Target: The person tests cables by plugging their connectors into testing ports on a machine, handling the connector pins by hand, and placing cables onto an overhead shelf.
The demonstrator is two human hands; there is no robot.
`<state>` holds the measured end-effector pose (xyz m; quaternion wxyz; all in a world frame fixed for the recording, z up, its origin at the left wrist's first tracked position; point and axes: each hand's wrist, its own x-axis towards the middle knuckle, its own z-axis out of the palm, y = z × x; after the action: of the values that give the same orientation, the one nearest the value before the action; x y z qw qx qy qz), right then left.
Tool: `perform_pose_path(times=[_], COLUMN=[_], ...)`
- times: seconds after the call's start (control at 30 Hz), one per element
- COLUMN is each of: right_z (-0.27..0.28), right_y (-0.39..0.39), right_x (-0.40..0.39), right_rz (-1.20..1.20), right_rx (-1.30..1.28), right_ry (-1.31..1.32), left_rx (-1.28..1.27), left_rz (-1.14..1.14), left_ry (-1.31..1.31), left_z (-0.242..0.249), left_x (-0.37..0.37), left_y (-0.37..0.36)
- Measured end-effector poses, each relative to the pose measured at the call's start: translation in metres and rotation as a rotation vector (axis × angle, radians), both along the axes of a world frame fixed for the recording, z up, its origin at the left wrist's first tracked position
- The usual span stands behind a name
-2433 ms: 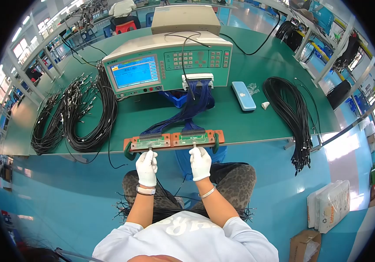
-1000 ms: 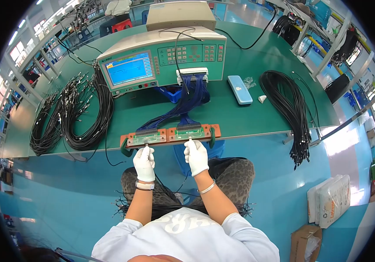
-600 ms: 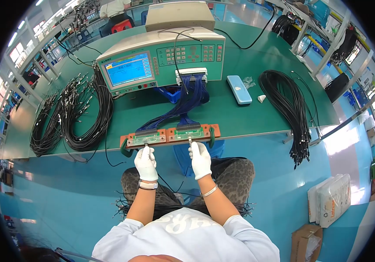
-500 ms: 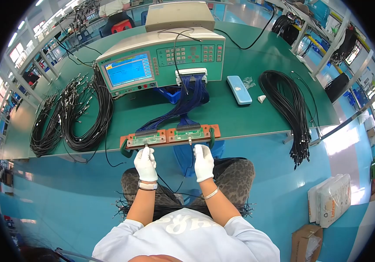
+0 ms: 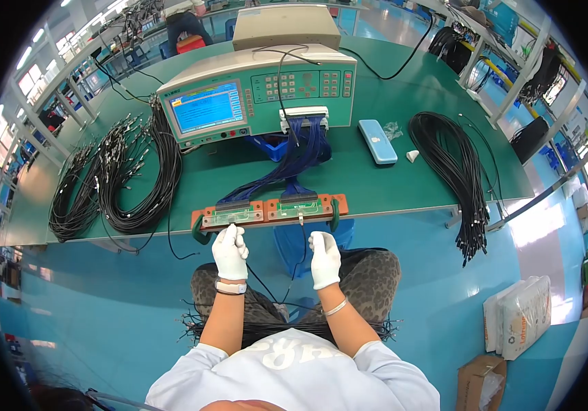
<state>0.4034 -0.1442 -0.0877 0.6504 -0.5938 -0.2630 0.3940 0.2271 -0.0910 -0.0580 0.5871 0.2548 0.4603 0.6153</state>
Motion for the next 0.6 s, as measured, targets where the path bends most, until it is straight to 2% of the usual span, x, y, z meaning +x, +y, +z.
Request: perform_pose_path(times=[0.27,0.6], right_z=[0.009,0.013], right_y=[-0.002,0.004], right_x=[0.001,0.006], right_rz=[0.045,0.062], right_rx=[0.014,0.012], right_ry=[-0.068,-0.09], left_rx=[-0.031,-0.05], left_rz=[-0.153,-0.097], left_ry=[0.212,0.323], left_z=[-0.007,-0.001], left_x=[-0.025,-0.035], left_y=[-0.006,-0.017])
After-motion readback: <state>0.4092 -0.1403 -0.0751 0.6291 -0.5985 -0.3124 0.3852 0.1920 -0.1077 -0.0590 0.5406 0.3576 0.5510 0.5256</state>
